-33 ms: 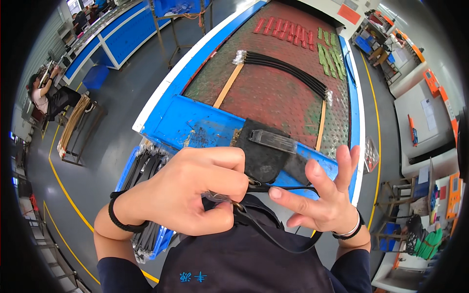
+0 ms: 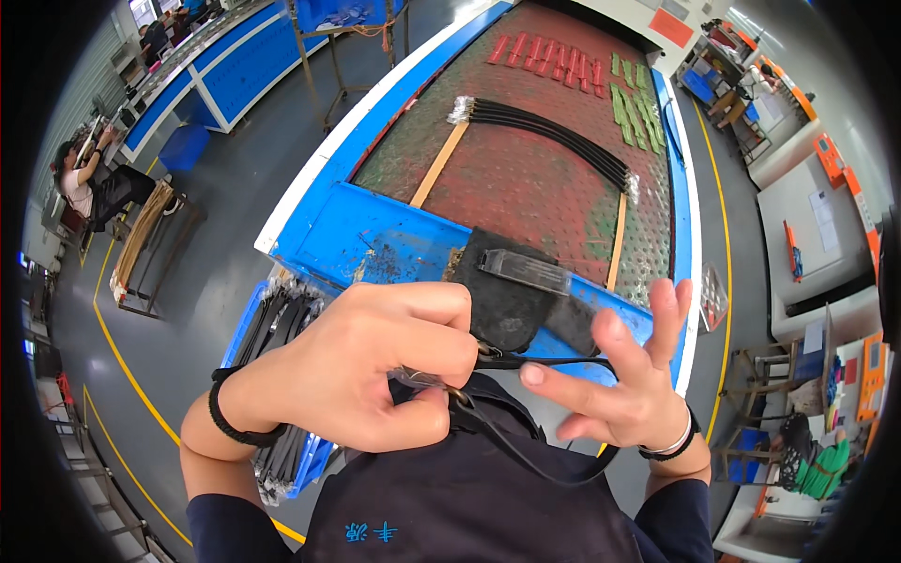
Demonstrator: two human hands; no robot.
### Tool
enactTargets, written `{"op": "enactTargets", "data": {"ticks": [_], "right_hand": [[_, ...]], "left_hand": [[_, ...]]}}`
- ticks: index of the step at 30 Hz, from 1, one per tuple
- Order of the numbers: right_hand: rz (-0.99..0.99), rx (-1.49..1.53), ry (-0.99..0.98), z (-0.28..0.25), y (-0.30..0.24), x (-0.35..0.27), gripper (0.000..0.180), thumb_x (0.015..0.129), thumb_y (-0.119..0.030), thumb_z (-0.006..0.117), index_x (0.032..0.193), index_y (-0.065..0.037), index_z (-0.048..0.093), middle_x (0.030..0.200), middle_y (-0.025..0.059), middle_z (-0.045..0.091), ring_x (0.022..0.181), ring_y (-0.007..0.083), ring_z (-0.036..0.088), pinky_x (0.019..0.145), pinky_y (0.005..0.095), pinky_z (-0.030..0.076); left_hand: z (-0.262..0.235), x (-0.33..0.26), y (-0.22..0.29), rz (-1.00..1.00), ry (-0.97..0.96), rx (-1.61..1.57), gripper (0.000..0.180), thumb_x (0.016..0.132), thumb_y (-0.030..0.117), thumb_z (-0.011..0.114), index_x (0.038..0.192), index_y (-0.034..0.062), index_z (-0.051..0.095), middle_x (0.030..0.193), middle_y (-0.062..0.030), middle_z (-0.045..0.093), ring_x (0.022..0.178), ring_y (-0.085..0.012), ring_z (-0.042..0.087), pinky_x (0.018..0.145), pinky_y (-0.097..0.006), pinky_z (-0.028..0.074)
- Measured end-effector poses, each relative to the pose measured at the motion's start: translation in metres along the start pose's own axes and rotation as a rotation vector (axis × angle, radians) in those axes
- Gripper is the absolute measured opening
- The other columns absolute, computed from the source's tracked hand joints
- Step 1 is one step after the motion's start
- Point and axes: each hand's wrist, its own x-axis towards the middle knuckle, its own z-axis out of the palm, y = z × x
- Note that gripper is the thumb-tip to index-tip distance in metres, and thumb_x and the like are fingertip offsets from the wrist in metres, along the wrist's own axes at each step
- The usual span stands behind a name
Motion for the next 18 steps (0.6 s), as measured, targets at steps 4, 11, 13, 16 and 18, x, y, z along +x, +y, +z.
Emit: {"op": "enactTargets", "data": {"ticks": [4, 11, 13, 16, 18], "right_hand": [[0.156, 0.474, 0.262, -0.003, 0.011, -0.023, 0.052, 0.088, -0.052, 0.038, 0.126, -0.018, 0.05, 0.144, 0.0158, 0.022, 0.135, 0.0383, 0.011, 0.108, 0.0528, 0.004], [0.792, 0.276, 0.315, 0.078, 0.065, -0.102, 0.037, 0.093, -0.028, 0.041, 0.121, -0.008, 0.055, 0.141, 0.0143, 0.032, 0.133, 0.0322, 0.023, 0.107, 0.0486, 0.013], [0.852, -0.046, -0.027, 0.124, 0.067, -0.143, 0.038, 0.091, -0.031, 0.044, 0.12, -0.01, 0.055, 0.141, 0.0131, 0.032, 0.133, 0.0347, 0.022, 0.106, 0.0546, 0.01], [0.858, -0.201, -0.327, 0.167, 0.057, -0.185, 0.036, 0.089, -0.032, 0.047, 0.117, -0.012, 0.058, 0.139, 0.0129, 0.034, 0.133, 0.0362, 0.019, 0.104, 0.0594, 0.008], [0.861, -0.192, -0.392, 0.167, 0.062, -0.192, 0.035, 0.089, -0.032, 0.048, 0.115, -0.012, 0.06, 0.139, 0.0127, 0.035, 0.133, 0.0365, 0.018, 0.104, 0.0599, 0.008]], "left_hand": [[0.0, -0.004, -0.006, 0.048, 0.024, -0.005, 0.012, 0.048, 0.0, 0.053, 0.059, 0.0033, 0.055, 0.065, -0.0055, 0.044, 0.051, -0.0159, 0.042, 0.044, -0.026, 0.03], [-0.005, -0.006, -0.01, 0.187, 0.029, 0.145, 0.014, 0.044, 0.003, 0.054, 0.058, 0.0058, 0.055, 0.064, -0.0045, 0.044, 0.045, -0.0167, 0.039, 0.04, -0.028, 0.029], [-0.005, -0.005, -0.011, 0.214, 0.025, 0.177, 0.014, 0.044, 0.003, 0.054, 0.058, 0.0062, 0.055, 0.064, -0.0043, 0.044, 0.044, -0.0165, 0.038, 0.04, -0.027, 0.028], [-0.004, 0.001, -0.007, 0.206, 0.028, 0.174, 0.013, 0.051, 0.0, 0.056, 0.059, 0.006, 0.047, 0.064, -0.0051, 0.037, 0.046, -0.0195, 0.037, 0.04, -0.03, 0.028], [-0.004, 0.002, -0.008, 0.208, 0.022, 0.19, 0.014, 0.05, 0.0, 0.056, 0.059, 0.0064, 0.047, 0.064, -0.0049, 0.037, 0.046, -0.0197, 0.036, 0.04, -0.03, 0.027]]}}
